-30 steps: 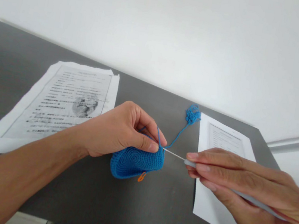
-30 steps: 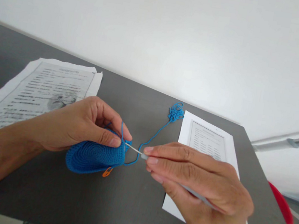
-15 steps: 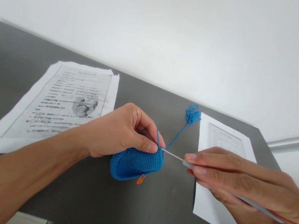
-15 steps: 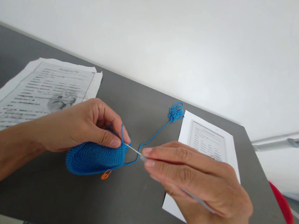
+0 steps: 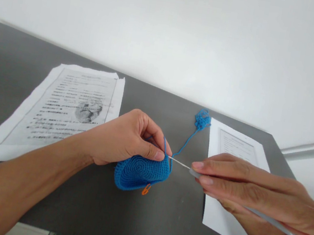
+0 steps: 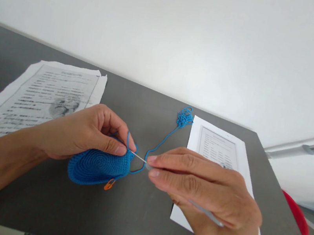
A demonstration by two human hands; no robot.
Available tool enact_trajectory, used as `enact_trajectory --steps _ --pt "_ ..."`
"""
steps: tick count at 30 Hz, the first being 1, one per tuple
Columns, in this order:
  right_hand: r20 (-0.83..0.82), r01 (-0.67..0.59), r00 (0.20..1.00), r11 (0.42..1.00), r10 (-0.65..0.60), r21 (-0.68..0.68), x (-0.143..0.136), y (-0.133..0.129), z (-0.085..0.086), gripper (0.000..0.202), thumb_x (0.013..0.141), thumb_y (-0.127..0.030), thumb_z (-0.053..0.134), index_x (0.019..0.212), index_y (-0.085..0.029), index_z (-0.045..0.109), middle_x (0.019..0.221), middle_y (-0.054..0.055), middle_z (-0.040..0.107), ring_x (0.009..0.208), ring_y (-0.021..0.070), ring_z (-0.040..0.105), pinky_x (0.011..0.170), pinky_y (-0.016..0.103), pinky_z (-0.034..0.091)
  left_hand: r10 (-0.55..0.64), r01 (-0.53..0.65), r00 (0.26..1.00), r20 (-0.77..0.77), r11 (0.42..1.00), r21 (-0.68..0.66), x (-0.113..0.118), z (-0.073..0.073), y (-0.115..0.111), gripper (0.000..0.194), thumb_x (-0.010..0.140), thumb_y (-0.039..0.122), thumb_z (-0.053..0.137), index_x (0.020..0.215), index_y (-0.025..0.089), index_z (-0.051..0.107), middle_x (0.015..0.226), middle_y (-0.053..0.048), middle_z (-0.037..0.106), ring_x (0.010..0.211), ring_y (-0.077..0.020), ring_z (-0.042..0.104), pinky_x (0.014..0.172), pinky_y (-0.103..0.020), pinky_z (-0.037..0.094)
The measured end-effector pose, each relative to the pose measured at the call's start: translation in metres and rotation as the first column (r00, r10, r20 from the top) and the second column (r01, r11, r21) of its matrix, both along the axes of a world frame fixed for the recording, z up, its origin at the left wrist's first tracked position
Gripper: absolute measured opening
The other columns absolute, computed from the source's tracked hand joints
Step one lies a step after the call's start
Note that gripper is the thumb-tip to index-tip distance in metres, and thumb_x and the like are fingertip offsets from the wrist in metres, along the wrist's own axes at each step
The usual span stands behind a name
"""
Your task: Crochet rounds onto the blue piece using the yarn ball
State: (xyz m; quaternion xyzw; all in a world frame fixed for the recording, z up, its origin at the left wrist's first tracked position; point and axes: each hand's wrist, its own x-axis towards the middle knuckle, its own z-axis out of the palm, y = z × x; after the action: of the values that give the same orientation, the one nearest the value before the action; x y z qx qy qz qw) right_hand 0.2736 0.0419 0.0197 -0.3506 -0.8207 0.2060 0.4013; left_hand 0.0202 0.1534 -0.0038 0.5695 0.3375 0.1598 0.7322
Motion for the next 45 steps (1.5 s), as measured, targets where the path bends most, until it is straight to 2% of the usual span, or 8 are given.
enact_trajectory --steps 7,12,16,21,24,29,37,45 --pt "-0.116 0.133 0.984 0.989 -0.139 -0.057 -0.006 -0.007 -0.008 0.041 0.090 -0.004 0.079 0.121 -0.030 0.087 0.113 0.005 0.087 0.093 0.0252 0.086 0.076 0.031 0.075 -0.028 0.028 1.000 0.006 0.999 0.021 0.000 0.002 0.001 0.014 0.078 0.007 0.085 0.073 0.020 0.088 0.075 -0.001 0.084 0.066 -0.0105 0.069 0.062 -0.017 0.054" --pt "-0.233 0.158 0.956 0.982 -0.179 -0.103 -0.004 -0.008 -0.022 0.031 0.088 -0.008 0.085 0.111 -0.028 0.088 0.106 0.007 0.087 0.083 0.0257 0.085 0.066 0.034 0.076 -0.041 0.040 0.999 0.037 0.999 0.031 -0.001 0.002 0.000 0.012 0.079 0.007 0.086 0.074 0.019 0.088 0.079 -0.001 0.085 0.069 -0.0101 0.071 0.066 -0.016 0.057" --pt "-0.426 0.087 0.884 0.963 -0.193 -0.255 -0.005 0.000 -0.031 0.020 0.095 -0.015 0.081 0.112 -0.023 0.088 0.108 0.010 0.086 0.077 0.0220 0.084 0.067 0.032 0.075 -0.004 0.005 0.997 0.079 1.000 -0.005 0.001 0.001 -0.002 0.009 0.078 0.009 0.087 0.075 0.017 0.087 0.076 -0.003 0.084 0.065 -0.0121 0.071 0.062 -0.019 0.056" --pt "-0.592 -0.120 0.786 0.896 -0.177 -0.428 -0.012 0.006 -0.035 0.019 0.101 -0.028 0.076 0.113 -0.018 0.086 0.093 0.011 0.086 0.070 0.0208 0.082 0.060 0.029 0.072 0.033 -0.029 0.992 0.119 0.999 -0.033 0.005 0.000 -0.006 0.011 0.078 0.007 0.086 0.072 0.016 0.086 0.073 -0.002 0.082 0.062 -0.0113 0.070 0.058 -0.018 0.054" --pt "-0.684 -0.244 0.710 0.852 -0.169 -0.463 -0.017 0.006 -0.038 0.019 0.104 -0.026 0.071 0.113 -0.019 0.085 0.093 0.007 0.087 0.071 0.0176 0.082 0.058 0.023 0.070 0.039 -0.032 0.984 0.173 0.999 -0.043 0.007 0.000 -0.008 0.014 0.079 0.004 0.085 0.071 0.016 0.085 0.073 -0.001 0.082 0.061 -0.0083 0.067 0.057 -0.015 0.052" --pt "-0.748 -0.302 0.633 0.825 -0.200 -0.477 -0.022 0.008 -0.043 0.018 0.106 -0.022 0.068 0.111 -0.019 0.085 0.100 0.005 0.088 0.078 0.0130 0.083 0.063 0.017 0.069 0.063 -0.048 0.972 0.225 0.996 -0.069 0.008 -0.001 -0.010 0.015 0.080 0.003 0.085 0.071 0.015 0.084 0.080 -0.001 0.084 0.068 -0.0084 0.070 0.064 -0.016 0.056" --pt "-0.724 -0.216 0.659 0.871 -0.204 -0.442 -0.021 0.008 -0.043 0.017 0.104 -0.019 0.070 0.112 -0.019 0.085 0.102 0.006 0.087 0.081 0.0137 0.083 0.067 0.018 0.070 0.129 -0.104 0.954 0.269 0.989 -0.107 0.007 -0.005 -0.010 0.014 0.078 0.008 0.091 0.070 0.015 0.081 0.088 -0.002 0.086 0.072 -0.0091 0.072 0.066 -0.017 0.055" --pt "-0.541 0.059 0.809 0.948 -0.228 -0.312 -0.010 0.004 -0.039 0.013 0.096 -0.022 0.083 0.108 -0.021 0.088 0.098 0.009 0.081 0.074 0.0173 0.079 0.059 0.026 0.071 0.114 -0.092 0.959 0.259 0.991 -0.095 0.010 -0.009 -0.010 0.012 0.075 0.008 0.092 0.070 0.014 0.083 0.087 -0.002 0.086 0.071 -0.0089 0.073 0.066 -0.016 0.056"
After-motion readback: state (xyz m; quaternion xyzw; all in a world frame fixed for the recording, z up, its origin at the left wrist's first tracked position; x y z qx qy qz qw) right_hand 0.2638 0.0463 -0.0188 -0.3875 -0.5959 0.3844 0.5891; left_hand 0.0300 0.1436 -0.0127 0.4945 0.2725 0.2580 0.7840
